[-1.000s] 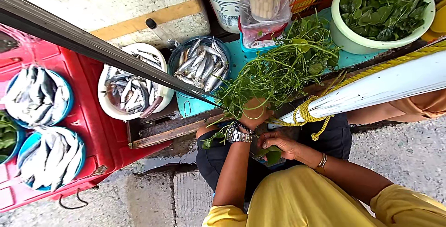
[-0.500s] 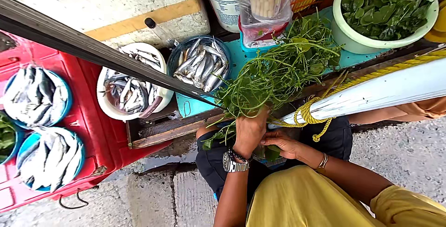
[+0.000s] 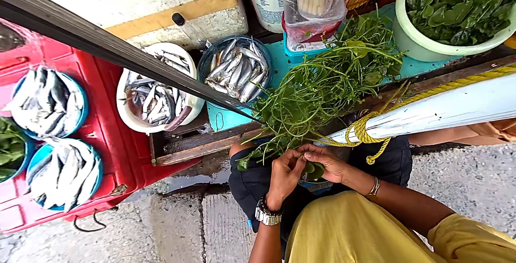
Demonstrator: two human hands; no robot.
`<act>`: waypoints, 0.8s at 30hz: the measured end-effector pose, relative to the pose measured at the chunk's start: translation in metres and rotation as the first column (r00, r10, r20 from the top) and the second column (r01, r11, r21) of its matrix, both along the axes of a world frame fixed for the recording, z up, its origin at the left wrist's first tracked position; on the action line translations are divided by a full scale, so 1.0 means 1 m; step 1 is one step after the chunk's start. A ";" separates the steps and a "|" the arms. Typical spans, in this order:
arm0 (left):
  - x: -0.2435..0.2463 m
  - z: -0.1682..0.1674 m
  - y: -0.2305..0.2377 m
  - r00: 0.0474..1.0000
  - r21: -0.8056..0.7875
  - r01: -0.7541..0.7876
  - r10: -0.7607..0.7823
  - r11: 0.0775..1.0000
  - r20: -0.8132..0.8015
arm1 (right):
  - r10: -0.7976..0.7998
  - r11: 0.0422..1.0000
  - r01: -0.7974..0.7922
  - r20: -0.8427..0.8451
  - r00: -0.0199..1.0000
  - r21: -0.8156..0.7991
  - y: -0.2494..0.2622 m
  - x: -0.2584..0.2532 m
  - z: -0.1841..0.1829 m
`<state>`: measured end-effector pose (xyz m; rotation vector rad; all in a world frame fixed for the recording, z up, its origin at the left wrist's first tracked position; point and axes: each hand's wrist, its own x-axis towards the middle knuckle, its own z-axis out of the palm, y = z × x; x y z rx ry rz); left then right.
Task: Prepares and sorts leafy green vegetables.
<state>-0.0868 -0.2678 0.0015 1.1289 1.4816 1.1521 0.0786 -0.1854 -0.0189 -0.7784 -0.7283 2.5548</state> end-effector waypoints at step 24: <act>-0.021 -0.002 0.073 0.949 0.108 -0.243 0.259 0.964 -0.181 | 0.121 0.987 -0.130 0.091 0.988 0.096 0.000 0.007 0.004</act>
